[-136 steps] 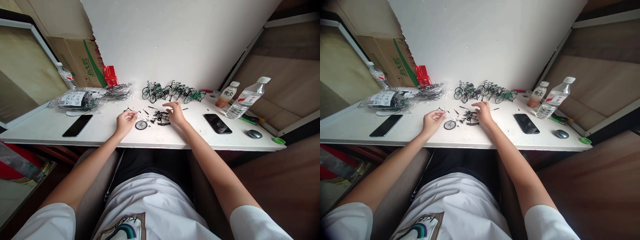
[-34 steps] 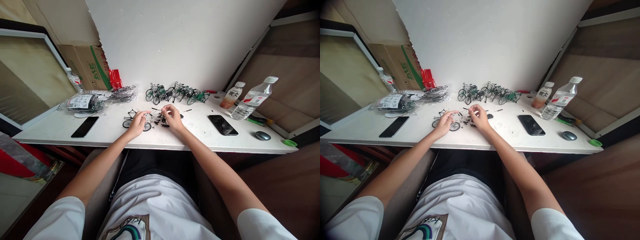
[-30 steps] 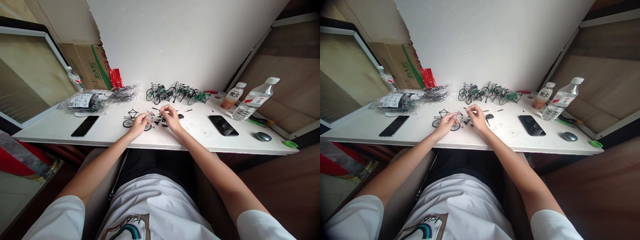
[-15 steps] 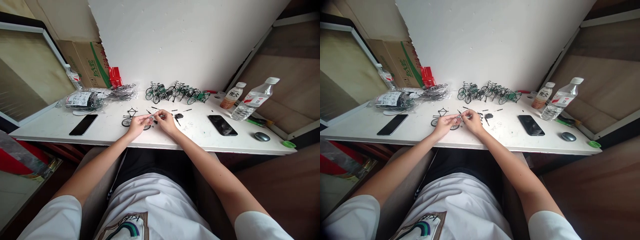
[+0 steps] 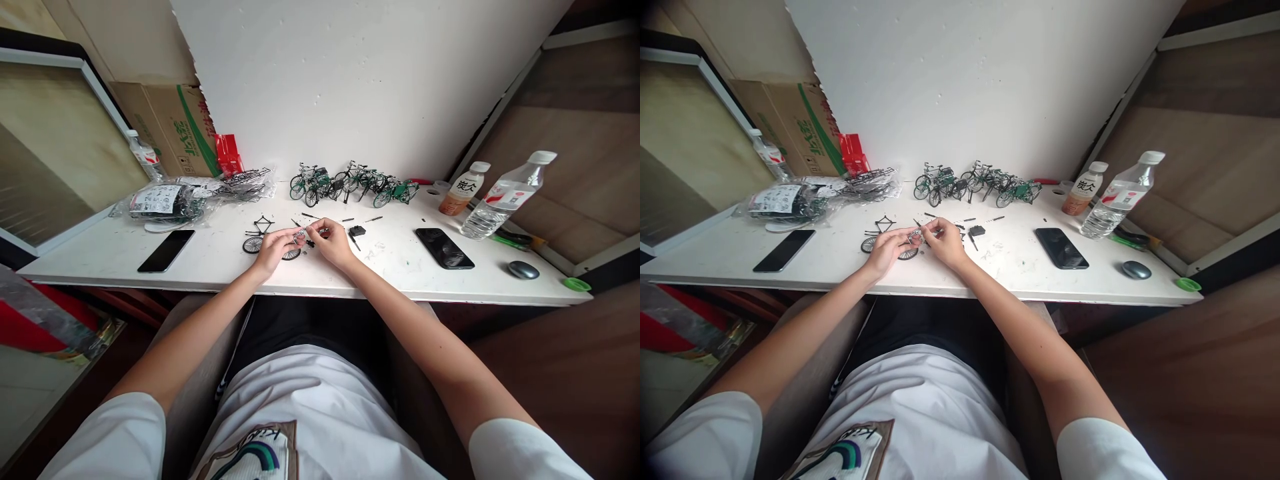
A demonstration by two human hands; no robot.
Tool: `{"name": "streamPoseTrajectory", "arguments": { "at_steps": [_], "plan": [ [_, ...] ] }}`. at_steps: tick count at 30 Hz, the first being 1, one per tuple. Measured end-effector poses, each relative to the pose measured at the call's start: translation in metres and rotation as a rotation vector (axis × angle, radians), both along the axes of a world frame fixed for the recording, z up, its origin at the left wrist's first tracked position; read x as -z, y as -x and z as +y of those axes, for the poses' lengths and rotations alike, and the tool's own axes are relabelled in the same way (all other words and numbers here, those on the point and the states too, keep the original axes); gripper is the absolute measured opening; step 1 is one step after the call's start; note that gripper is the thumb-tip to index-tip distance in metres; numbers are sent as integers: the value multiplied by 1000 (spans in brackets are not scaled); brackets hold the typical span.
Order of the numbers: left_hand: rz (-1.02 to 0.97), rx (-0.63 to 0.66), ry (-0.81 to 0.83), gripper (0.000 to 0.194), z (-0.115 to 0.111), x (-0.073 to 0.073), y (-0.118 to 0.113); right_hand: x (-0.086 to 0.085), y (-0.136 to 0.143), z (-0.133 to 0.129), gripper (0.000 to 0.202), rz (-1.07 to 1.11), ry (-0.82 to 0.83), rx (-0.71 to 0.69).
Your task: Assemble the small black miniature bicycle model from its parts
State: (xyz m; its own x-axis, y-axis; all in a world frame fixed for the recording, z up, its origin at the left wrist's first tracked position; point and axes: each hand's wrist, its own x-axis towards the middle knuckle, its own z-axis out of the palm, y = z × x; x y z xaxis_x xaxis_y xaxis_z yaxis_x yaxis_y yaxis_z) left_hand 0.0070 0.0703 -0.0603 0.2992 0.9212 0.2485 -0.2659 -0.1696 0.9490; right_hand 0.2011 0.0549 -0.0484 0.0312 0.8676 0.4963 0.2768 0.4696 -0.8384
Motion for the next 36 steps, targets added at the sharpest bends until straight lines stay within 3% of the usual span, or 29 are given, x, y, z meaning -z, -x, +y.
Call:
{"name": "streamPoseTrajectory", "arguments": {
  "at_steps": [12,20,36],
  "plan": [
    [57,-11,-39,61,-7,-3,-4,-3,-2,0,36,148,63,-62],
    [59,-17,-53,60,-7,-2,-5,-1,-5,5,39,249,196,-141],
    [43,-14,-16,54,-6,-3,-4,-1,-4,5,35,280,239,-178]
  ]
}}
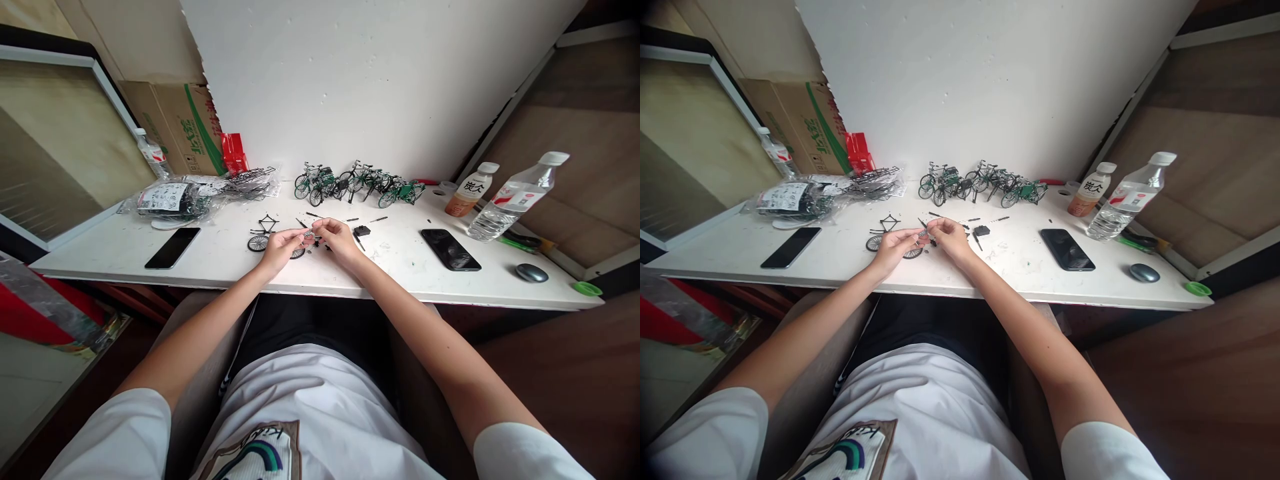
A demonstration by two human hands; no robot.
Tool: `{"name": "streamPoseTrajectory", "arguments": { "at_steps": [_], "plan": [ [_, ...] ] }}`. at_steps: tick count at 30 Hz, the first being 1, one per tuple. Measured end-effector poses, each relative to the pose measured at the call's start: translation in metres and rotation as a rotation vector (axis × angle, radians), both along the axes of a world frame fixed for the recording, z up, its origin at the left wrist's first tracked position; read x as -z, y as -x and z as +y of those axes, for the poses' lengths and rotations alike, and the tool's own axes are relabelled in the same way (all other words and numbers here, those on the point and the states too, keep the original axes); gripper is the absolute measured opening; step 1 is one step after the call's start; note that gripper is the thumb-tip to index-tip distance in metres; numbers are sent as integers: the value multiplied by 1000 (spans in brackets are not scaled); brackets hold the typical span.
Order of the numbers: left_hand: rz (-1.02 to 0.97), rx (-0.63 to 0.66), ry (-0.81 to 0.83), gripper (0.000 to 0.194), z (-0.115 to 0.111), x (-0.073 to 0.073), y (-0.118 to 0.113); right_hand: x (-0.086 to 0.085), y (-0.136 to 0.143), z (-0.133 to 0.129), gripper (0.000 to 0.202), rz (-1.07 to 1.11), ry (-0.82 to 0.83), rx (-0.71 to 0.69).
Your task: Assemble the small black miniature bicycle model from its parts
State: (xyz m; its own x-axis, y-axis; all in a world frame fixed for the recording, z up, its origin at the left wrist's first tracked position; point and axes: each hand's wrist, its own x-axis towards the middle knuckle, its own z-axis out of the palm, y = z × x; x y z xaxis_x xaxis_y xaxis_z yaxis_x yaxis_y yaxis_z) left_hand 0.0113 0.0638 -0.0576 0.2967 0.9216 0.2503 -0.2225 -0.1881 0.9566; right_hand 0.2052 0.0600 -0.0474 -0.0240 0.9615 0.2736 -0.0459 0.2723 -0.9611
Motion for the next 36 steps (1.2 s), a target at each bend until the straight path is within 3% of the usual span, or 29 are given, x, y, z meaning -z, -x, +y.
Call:
{"name": "streamPoseTrajectory", "arguments": {
  "at_steps": [22,36],
  "plan": [
    [-47,2,57,41,3,-1,1,-2,3,-2,42,-18,26,-13],
    [-32,-16,19,46,5,4,1,1,3,0,43,-100,-83,13]
  ]
}}
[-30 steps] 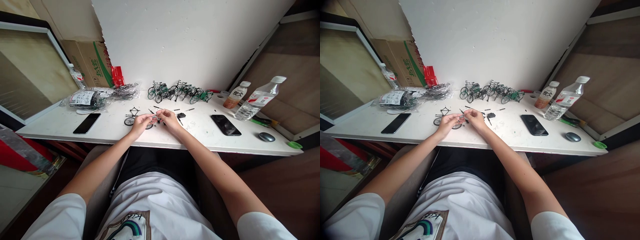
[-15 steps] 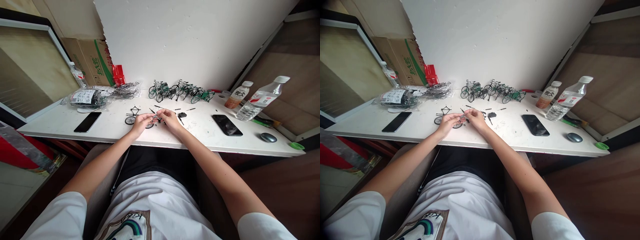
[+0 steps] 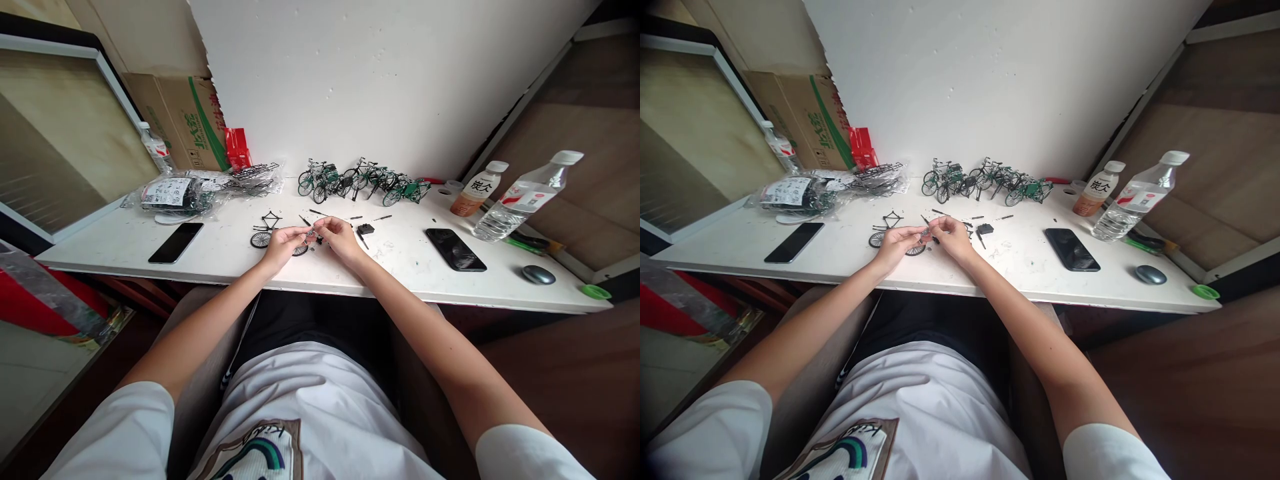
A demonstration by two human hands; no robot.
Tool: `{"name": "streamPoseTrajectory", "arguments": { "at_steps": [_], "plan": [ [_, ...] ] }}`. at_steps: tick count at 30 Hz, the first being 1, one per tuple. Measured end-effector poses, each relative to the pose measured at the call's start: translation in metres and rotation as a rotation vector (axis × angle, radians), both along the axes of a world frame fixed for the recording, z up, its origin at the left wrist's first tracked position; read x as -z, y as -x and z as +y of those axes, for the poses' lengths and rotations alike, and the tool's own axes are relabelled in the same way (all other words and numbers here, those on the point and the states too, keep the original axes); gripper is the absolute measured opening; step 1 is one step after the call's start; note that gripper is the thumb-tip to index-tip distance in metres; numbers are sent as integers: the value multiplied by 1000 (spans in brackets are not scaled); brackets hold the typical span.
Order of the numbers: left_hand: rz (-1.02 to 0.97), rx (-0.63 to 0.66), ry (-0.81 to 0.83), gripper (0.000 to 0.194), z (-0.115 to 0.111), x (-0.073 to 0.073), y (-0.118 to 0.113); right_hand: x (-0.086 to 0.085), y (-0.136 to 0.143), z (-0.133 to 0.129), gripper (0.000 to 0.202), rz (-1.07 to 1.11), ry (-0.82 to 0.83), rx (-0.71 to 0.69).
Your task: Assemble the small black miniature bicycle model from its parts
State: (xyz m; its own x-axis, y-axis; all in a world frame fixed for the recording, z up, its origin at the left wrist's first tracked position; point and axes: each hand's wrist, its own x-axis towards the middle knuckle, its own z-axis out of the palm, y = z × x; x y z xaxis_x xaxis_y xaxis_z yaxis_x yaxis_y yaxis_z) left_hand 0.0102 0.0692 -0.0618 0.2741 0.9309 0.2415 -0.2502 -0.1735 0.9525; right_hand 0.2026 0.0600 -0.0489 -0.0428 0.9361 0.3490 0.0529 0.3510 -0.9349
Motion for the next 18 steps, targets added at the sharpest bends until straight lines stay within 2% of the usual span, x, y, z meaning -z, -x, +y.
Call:
{"name": "streamPoseTrajectory", "arguments": {
  "at_steps": [8,18],
  "plan": [
    [19,-7,3,41,0,0,0,2,1,2,45,-37,-24,25],
    [-7,-21,44,35,-1,-4,-2,0,1,-1,37,-65,-36,42]
  ]
}}
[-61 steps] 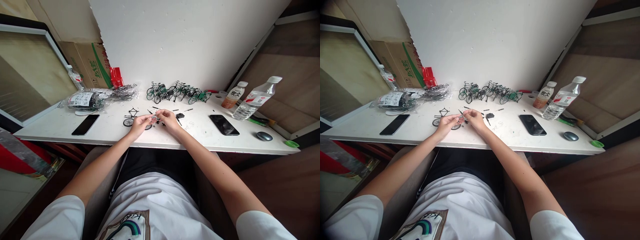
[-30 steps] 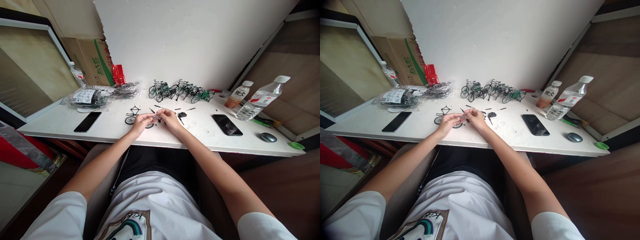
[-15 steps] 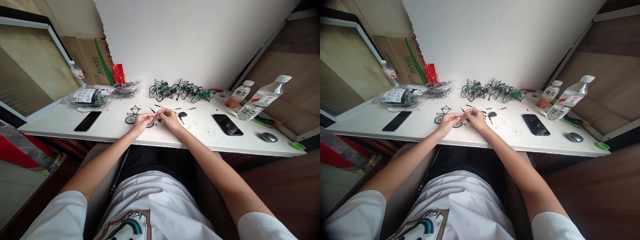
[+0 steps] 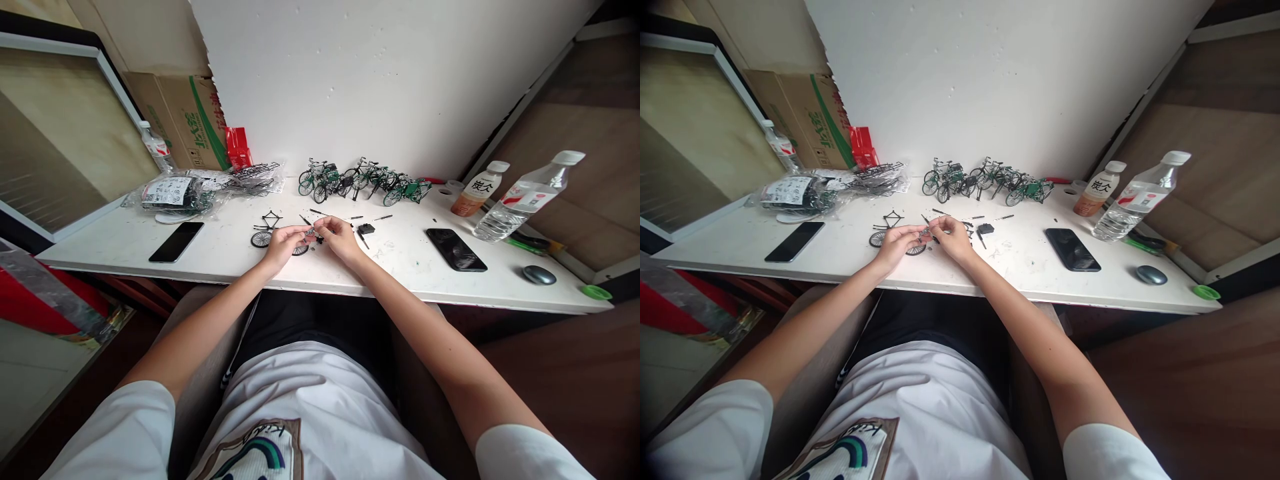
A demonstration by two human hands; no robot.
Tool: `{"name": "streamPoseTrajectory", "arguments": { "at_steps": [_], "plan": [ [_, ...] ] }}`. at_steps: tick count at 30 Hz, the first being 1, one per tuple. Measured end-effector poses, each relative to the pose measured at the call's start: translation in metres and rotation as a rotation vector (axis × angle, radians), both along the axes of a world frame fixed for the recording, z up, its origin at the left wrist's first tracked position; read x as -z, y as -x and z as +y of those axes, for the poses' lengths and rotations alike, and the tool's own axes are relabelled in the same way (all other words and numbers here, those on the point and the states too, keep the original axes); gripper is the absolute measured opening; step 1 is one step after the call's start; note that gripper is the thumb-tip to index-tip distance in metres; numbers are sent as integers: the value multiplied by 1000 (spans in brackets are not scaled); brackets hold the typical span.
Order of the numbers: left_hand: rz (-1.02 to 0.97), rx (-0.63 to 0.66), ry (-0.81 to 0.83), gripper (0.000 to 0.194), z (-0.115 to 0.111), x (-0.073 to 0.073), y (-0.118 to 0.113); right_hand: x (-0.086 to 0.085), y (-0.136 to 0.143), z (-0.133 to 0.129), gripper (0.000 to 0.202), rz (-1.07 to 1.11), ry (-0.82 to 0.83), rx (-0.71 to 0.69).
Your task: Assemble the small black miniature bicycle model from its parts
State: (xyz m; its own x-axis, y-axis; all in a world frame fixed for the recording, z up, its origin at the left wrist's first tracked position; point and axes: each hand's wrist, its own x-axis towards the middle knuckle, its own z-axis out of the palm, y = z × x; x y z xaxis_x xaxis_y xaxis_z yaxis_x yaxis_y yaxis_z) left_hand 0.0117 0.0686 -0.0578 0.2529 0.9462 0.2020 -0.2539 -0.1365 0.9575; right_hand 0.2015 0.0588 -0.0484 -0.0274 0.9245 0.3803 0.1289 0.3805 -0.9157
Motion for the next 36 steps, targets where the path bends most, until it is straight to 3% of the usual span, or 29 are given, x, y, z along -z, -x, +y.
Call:
{"name": "streamPoseTrajectory", "arguments": {
  "at_steps": [4,9,14,24,36],
  "plan": [
    [3,9,2,41,-2,-1,0,-2,1,-1,39,10,18,-4],
    [73,-18,-52,54,-4,0,0,-2,2,0,57,42,65,2],
    [77,-24,-67,54,-5,0,-1,-1,2,1,67,50,99,-15],
    [20,-42,-45,52,-4,-5,0,-4,2,-4,64,56,143,-65],
    [-173,83,138,42,-3,-6,1,-1,2,-2,65,15,93,-97]
  ]
}}
